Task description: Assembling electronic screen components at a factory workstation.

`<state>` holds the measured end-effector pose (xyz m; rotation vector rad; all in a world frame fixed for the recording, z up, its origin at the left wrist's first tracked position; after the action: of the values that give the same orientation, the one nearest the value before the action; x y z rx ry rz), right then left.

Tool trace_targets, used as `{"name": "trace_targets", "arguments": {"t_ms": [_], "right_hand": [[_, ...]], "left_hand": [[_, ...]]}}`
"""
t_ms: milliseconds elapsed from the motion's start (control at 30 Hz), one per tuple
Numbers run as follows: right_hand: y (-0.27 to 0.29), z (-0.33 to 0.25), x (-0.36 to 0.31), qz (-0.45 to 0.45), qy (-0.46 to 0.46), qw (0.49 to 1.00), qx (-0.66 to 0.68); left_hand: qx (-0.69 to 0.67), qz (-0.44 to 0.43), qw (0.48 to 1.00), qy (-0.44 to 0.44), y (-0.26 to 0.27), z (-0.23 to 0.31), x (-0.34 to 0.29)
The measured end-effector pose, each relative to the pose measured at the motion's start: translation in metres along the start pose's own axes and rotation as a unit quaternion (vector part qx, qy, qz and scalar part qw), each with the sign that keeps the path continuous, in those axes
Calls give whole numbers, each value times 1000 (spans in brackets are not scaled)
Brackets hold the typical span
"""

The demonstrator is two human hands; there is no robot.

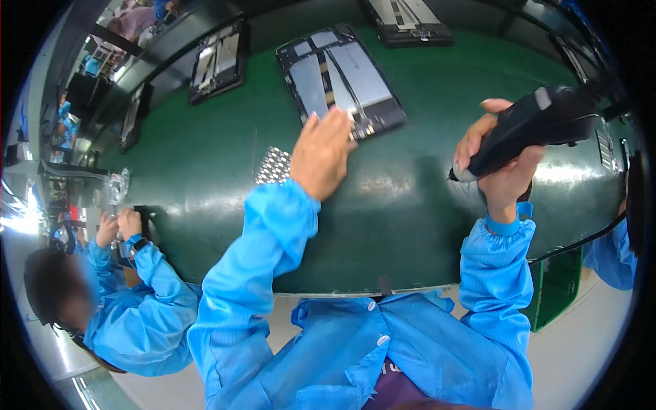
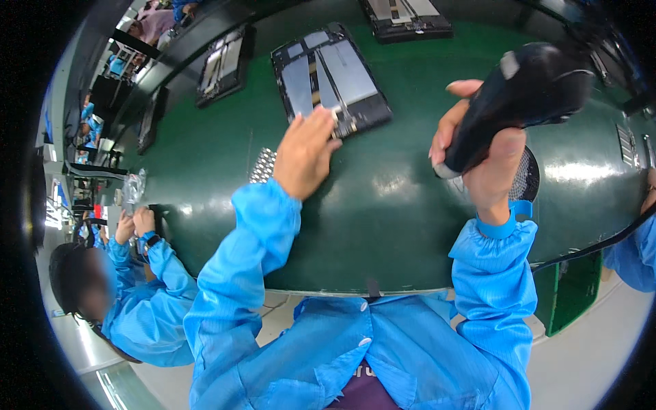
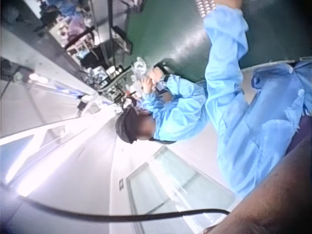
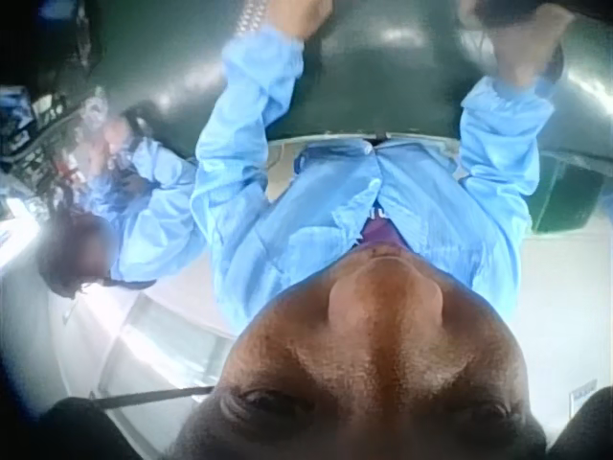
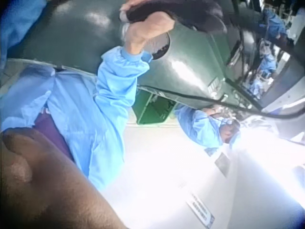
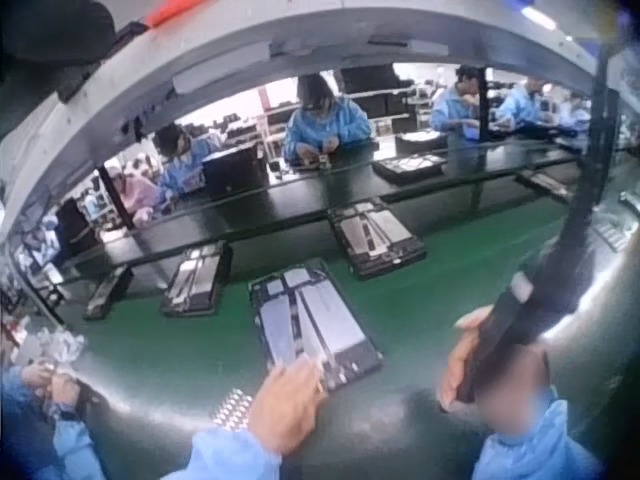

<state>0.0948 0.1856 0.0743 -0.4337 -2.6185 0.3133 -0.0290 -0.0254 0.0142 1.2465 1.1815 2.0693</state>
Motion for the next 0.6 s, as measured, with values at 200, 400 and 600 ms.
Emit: {"name": "trace_targets", "arguments": {"t_ms": [200, 400, 600], "right_hand": [[-13, 16, -9, -19, -54, 998, -38], [-28, 37, -18, -46, -103, 992, 46], [-34, 40, -20, -44, -128, 990, -49]], "left_hand": [[281, -9, 958, 58, -19, -84, 80], [160, -106, 979, 62, -60, -36, 122], [123, -109, 982, 87, -91, -41, 171]]}}
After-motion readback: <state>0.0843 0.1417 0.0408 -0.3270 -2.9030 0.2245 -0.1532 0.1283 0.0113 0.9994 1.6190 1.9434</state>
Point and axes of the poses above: each hand's wrist, its own x-axis towards the middle knuckle, its own y-axis out of the back of the hand, z = x × y, the point moved 3 cm from there along x, towards the middle knuckle, and after that the axes turned 1 degree about -z, right-handed, at the moved point
